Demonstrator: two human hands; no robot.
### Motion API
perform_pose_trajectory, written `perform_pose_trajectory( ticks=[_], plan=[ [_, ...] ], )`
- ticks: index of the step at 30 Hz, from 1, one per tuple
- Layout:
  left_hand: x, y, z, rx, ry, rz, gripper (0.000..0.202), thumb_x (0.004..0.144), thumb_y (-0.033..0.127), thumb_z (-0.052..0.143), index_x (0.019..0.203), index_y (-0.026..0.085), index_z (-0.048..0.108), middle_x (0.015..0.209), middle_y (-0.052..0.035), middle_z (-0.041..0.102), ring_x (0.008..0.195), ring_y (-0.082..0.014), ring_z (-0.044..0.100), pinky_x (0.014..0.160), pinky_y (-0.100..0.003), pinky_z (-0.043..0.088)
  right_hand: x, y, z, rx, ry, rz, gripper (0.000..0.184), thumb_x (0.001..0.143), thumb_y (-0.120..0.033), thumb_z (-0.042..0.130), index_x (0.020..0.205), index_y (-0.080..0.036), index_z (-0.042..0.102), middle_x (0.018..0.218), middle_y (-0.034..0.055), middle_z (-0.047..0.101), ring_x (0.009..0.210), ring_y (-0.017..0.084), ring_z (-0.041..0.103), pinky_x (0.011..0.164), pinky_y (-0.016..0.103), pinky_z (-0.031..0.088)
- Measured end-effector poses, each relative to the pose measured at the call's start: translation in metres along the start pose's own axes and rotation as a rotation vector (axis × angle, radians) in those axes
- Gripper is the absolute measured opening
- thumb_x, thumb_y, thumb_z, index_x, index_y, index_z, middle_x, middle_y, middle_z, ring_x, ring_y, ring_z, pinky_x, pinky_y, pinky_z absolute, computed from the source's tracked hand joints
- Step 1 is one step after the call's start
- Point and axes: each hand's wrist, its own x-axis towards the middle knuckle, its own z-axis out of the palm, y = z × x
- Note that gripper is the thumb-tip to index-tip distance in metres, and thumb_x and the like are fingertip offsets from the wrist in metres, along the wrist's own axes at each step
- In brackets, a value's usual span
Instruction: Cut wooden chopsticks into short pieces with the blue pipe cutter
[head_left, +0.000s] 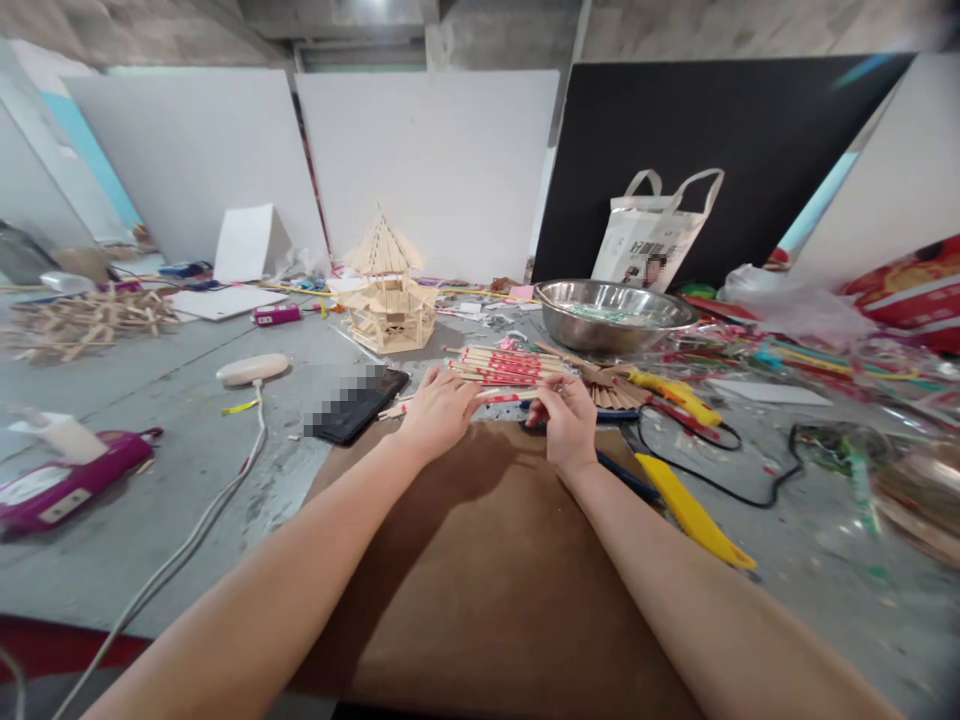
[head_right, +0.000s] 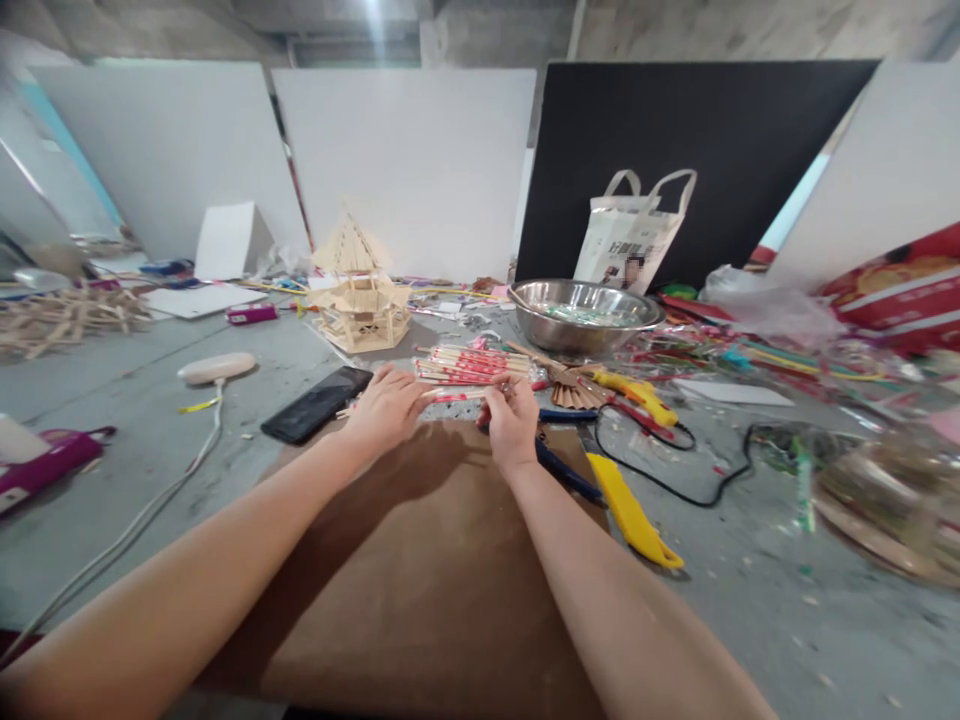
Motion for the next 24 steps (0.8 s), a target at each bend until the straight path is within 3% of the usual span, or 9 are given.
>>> perform_pose_trajectory(
  ticks=[3,7,12,19,24],
  plan=[
    [-0.007,0.004,0.009,0.019,-0.130,-0.069,0.040,0.084,0.035,0.017,0.084,0.015,0.051,0.076,-0.0082,0.059,0.077,-0.0173,0.053,0.071,-0.029,0.037,0.003,-0.004,0.000,0.133,0.053,0.113,0.022,0.061,-0.025,0.057,0.079,-0.019,0.045,0.043,-0.0099,0.045,0.034,0.007,0.042,0.034,0.019,0.037],
    [-0.012,0.013,0.016,-0.002,-0.219,-0.188,0.040,0.084,0.037,0.012,0.090,0.016,0.044,0.074,-0.0071,0.060,0.067,-0.0176,0.057,0.059,-0.027,0.039,0.002,-0.006,0.002,0.217,-0.052,0.257,0.022,0.062,-0.034,0.058,0.070,-0.014,0.052,0.044,-0.0063,0.046,0.036,0.006,0.043,0.034,0.019,0.037],
    [-0.013,0.023,0.017,-0.063,-0.237,-0.228,0.040,0.084,0.038,0.008,0.091,0.018,0.041,0.072,-0.0060,0.060,0.068,-0.0193,0.058,0.057,-0.027,0.039,-0.006,-0.004,0.007,0.178,-0.117,0.314,0.026,0.060,-0.038,0.061,0.068,-0.013,0.055,0.044,-0.0066,0.046,0.035,0.005,0.042,0.033,0.017,0.035],
    [-0.014,0.025,0.013,-0.121,-0.251,-0.284,0.040,0.084,0.040,0.009,0.090,0.017,0.042,0.075,-0.0061,0.060,0.072,-0.0180,0.059,0.061,-0.026,0.040,-0.022,0.002,0.019,0.111,-0.250,0.419,0.026,0.058,-0.037,0.062,0.056,-0.014,0.051,0.045,-0.0052,0.049,0.035,0.004,0.041,0.034,0.018,0.034],
    [-0.013,0.024,0.014,-0.124,-0.264,-0.263,0.039,0.084,0.039,0.010,0.089,0.018,0.043,0.075,-0.0060,0.061,0.071,-0.0176,0.059,0.061,-0.026,0.040,-0.024,0.002,0.021,0.081,-0.301,0.480,0.027,0.057,-0.038,0.062,0.058,-0.014,0.050,0.047,-0.0047,0.049,0.036,0.005,0.042,0.034,0.019,0.035]
  ],
)
